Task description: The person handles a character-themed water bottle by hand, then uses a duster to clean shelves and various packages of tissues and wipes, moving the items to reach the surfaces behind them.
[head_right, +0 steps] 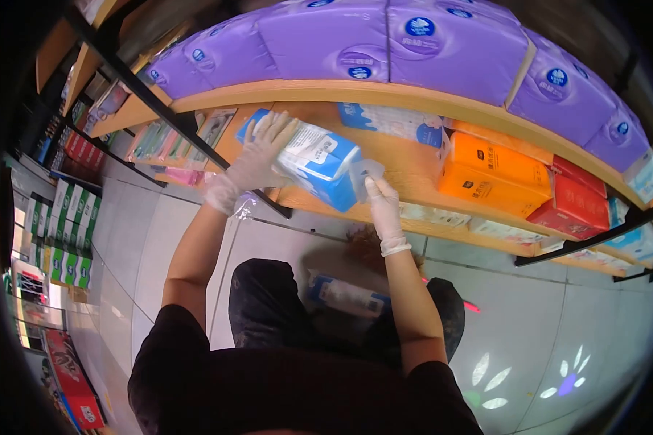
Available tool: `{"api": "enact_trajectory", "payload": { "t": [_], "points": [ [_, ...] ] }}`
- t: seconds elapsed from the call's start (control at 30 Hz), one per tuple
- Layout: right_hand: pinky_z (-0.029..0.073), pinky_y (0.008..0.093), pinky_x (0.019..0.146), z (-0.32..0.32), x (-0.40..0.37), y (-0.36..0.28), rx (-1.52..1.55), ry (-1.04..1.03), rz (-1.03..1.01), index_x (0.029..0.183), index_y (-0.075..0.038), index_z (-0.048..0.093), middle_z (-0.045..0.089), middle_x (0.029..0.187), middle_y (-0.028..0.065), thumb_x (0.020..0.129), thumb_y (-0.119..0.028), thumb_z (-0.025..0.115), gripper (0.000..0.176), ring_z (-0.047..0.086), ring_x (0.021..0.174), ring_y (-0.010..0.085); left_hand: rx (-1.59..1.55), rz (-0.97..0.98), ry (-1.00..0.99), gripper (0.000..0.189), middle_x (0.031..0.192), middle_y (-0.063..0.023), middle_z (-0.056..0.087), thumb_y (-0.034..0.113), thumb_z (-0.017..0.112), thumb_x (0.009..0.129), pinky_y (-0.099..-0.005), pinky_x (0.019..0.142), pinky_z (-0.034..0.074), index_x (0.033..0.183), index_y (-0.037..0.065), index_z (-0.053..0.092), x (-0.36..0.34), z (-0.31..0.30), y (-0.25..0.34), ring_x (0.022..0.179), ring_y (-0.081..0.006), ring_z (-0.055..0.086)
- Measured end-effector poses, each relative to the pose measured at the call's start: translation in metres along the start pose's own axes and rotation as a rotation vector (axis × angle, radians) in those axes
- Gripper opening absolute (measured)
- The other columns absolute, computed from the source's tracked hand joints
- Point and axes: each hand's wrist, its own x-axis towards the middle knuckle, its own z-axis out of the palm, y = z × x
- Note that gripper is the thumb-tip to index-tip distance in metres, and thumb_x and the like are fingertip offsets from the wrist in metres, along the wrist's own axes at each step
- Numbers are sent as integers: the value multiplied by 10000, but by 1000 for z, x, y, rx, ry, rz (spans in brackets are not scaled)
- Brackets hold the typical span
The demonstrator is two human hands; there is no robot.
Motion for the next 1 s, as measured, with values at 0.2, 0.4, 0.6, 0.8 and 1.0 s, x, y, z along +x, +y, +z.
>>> {"api": "enact_trajectory", "payload": {
  "t": [0.2, 0.4, 0.6, 0.8, 1.0],
  "points": [
    [469, 289, 918, 1, -3, -13, 153, 40, 72, 1221, 8, 637, 640, 1144, 30, 975, -199, 608, 323, 587, 1016, 130, 48, 51, -64, 1095, 1434, -213, 421, 492, 862, 534, -570, 1140, 207, 1455, 125, 396, 20, -2, -15, 1408, -376, 307],
    [481, 339, 942, 1, 8, -32, 211, 24, 76, 1300, 11, 567, 598, 1236, 84, 996, -282, 573, 422, 570, 1096, 187, -240, -53, -310, 1011, 1325, -224, 549, 471, 861, 565, -438, 1107, 343, 1412, 89, 463, 41, -32, -24, 1300, -349, 475],
    [428, 376, 1049, 24, -2, -76, 48, -70, 32, 1484, 2, 317, 384, 1485, 168, 976, -405, 570, 698, 389, 1368, 259, -1225, -512, -473, 892, 1329, -185, 584, 578, 748, 729, -353, 1065, 400, 1374, 12, 505, 32, -18, -55, 1227, -271, 559],
    [398, 377, 1080, 71, -2, -51, -307, -340, -44, 1532, -20, 210, 335, 1515, 188, 835, -259, 746, 911, 369, 1379, 266, -2105, -676, -92, 670, 1344, -154, 577, 509, 567, 943, -390, 1075, 407, 1391, 22, 469, -6, 25, -29, 1228, -259, 556],
    [359, 384, 1099, 102, 34, -89, -746, -314, -425, 1373, -120, 539, 453, 1400, 163, 633, -131, 834, 796, 394, 1342, 326, -2212, -886, 416, 587, 1362, -150, 544, 361, 558, 979, -416, 1094, 383, 1432, 21, 405, -49, 90, -18, 1253, -302, 525]
  ]
}}
